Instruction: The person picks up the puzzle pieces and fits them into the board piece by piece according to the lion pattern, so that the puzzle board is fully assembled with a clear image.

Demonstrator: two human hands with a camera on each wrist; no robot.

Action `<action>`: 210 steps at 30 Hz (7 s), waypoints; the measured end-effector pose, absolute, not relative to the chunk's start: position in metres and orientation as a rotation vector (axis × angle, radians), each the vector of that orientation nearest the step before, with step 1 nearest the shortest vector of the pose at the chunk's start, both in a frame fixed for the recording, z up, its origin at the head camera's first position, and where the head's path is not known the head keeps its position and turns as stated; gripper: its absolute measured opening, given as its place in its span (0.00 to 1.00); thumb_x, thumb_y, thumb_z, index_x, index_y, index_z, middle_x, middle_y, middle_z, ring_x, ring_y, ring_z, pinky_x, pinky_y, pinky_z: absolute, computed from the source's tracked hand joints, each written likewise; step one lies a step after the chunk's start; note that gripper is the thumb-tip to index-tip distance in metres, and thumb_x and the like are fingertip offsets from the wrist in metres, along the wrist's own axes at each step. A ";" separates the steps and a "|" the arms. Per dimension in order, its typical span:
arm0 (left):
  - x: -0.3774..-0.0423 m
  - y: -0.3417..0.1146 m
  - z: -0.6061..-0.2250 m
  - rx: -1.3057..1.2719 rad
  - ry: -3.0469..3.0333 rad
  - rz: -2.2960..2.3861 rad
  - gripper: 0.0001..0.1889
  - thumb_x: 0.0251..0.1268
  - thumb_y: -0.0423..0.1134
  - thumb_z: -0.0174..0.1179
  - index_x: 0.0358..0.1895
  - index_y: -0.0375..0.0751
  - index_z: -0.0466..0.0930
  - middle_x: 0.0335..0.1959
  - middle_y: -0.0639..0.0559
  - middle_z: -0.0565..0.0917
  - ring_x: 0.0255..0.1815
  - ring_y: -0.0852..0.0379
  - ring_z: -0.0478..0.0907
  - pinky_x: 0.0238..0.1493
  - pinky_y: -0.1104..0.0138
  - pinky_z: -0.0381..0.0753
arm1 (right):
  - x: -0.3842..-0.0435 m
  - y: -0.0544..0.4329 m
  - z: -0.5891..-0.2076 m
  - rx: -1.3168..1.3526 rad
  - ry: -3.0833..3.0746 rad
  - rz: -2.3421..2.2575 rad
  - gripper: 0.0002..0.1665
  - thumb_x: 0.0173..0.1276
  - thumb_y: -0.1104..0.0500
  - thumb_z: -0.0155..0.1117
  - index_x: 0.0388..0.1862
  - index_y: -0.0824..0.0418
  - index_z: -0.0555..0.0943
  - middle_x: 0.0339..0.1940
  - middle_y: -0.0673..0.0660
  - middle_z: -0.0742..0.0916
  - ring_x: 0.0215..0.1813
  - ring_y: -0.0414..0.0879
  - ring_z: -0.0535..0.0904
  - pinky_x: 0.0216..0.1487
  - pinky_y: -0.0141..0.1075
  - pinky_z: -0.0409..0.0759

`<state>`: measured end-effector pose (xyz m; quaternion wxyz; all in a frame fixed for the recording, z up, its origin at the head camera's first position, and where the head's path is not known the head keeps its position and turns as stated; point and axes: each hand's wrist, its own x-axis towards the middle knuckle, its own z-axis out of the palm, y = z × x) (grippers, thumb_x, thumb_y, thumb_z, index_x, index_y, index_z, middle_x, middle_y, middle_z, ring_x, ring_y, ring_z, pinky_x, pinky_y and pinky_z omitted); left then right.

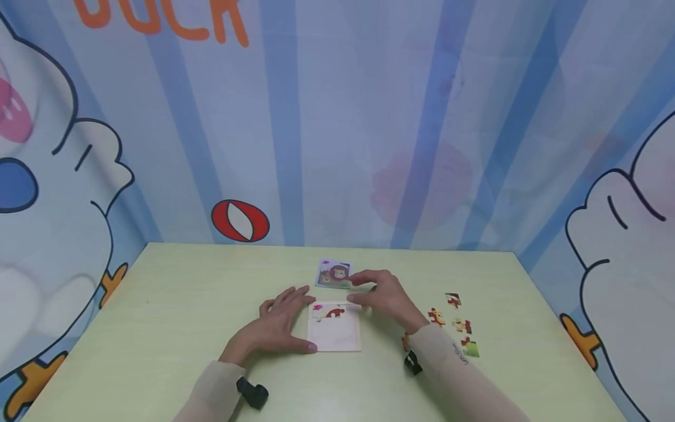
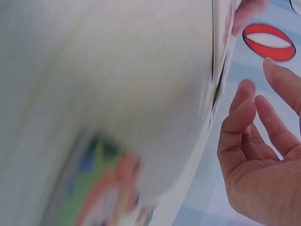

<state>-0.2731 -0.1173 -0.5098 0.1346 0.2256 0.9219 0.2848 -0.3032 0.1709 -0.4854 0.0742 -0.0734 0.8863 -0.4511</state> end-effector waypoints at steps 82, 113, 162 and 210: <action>-0.274 -0.118 -0.513 0.650 2.682 0.824 0.53 0.53 0.61 0.80 0.82 0.52 0.65 0.91 0.50 0.54 0.93 0.40 0.43 0.85 0.31 0.45 | -0.279 0.364 -0.493 0.137 2.729 -1.388 0.26 0.74 0.56 0.73 0.66 0.66 0.83 0.55 0.62 0.88 0.48 0.44 0.85 0.48 0.35 0.83; -0.275 -0.118 -0.513 0.662 2.682 0.822 0.53 0.54 0.62 0.80 0.82 0.52 0.65 0.91 0.51 0.54 0.93 0.40 0.42 0.84 0.30 0.45 | -0.298 0.312 -0.476 0.097 2.615 -1.496 0.29 0.74 0.44 0.74 0.66 0.59 0.85 0.45 0.56 0.96 0.46 0.50 0.94 0.52 0.42 0.89; -0.275 -0.118 -0.511 0.641 2.660 0.822 0.53 0.54 0.61 0.80 0.82 0.52 0.65 0.92 0.51 0.51 0.93 0.40 0.40 0.84 0.30 0.43 | -0.307 0.185 -0.491 -0.059 2.331 -1.557 0.11 0.68 0.56 0.79 0.46 0.59 0.93 0.32 0.57 0.95 0.29 0.46 0.91 0.42 0.36 0.87; -0.275 -0.117 -0.512 0.619 2.667 0.822 0.53 0.53 0.61 0.81 0.82 0.53 0.65 0.91 0.52 0.52 0.93 0.41 0.41 0.85 0.30 0.42 | -0.303 0.157 -0.490 -0.063 2.616 -1.176 0.12 0.64 0.54 0.83 0.38 0.57 0.87 0.17 0.52 0.87 0.20 0.41 0.79 0.30 0.32 0.76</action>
